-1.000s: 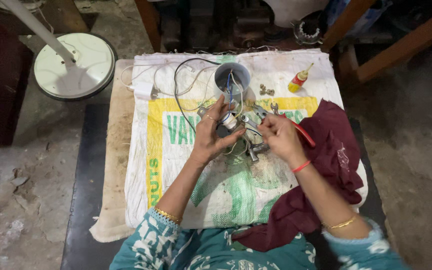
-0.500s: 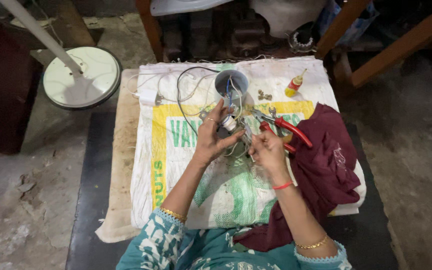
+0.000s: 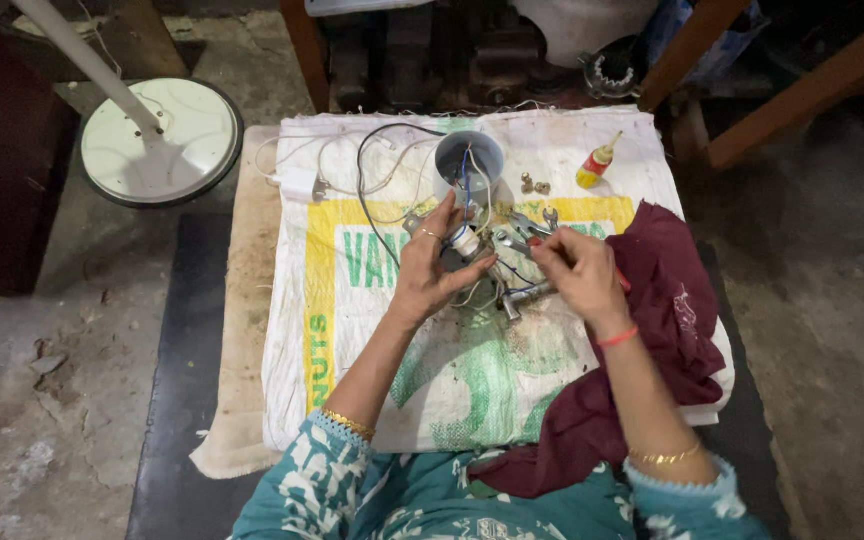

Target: The person is repairing an electrical component, likely a fan motor, by manipulating wires and using tools such as pliers and a wrench. They are seated on the floor with a sack spread out to hold the parts and tools.

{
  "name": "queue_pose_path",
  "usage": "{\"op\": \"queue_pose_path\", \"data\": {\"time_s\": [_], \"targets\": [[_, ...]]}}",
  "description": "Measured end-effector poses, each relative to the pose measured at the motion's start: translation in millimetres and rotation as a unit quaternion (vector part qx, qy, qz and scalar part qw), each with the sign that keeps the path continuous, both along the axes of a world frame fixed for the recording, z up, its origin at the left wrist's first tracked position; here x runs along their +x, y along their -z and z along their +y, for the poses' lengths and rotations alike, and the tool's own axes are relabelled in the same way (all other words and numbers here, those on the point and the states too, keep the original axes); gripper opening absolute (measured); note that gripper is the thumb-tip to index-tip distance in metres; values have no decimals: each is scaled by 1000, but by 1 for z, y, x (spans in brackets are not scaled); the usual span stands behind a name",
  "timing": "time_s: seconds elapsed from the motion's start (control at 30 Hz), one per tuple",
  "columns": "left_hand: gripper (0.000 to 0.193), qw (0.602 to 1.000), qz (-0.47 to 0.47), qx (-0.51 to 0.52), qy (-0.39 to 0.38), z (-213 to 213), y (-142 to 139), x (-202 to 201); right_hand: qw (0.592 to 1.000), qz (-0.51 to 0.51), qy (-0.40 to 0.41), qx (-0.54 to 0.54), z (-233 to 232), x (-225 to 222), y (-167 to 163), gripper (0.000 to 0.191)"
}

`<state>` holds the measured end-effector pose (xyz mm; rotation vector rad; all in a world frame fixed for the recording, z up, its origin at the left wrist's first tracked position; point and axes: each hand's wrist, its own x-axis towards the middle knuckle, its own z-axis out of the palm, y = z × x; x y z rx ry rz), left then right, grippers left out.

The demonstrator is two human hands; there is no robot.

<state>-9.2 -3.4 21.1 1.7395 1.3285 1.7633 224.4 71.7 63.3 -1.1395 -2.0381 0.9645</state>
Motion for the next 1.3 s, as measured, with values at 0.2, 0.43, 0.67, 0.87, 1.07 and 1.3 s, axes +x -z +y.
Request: {"op": "queue_pose_path", "data": {"time_s": [0.2, 0.43, 0.67, 0.87, 1.07, 1.3], "targets": [[101, 998, 52, -7, -23, -1, -4, -2, 992, -39, -115, 25, 45, -11, -19, 11], [102, 999, 34, -21, -17, -3, -6, -2, 974, -71, -179, 122, 63, -22, -33, 11], [102, 998, 46, -31, -31, -2, -5, -3, 916, -169, -273, 241, 81, -35, -65, 7], [103, 999, 44, -4, -23, -4, -4, -1, 936, -158, -283, 137, 89, -40, -60, 6], [104, 999, 34, -26, -25, -4, -3, -2, 927, -149, -296, 176, 97, -39, -52, 9], [101, 999, 10, -24, -26, -3, -1, 2, 988, -58, -135, 47, 48, -17, -1, 15]]}}
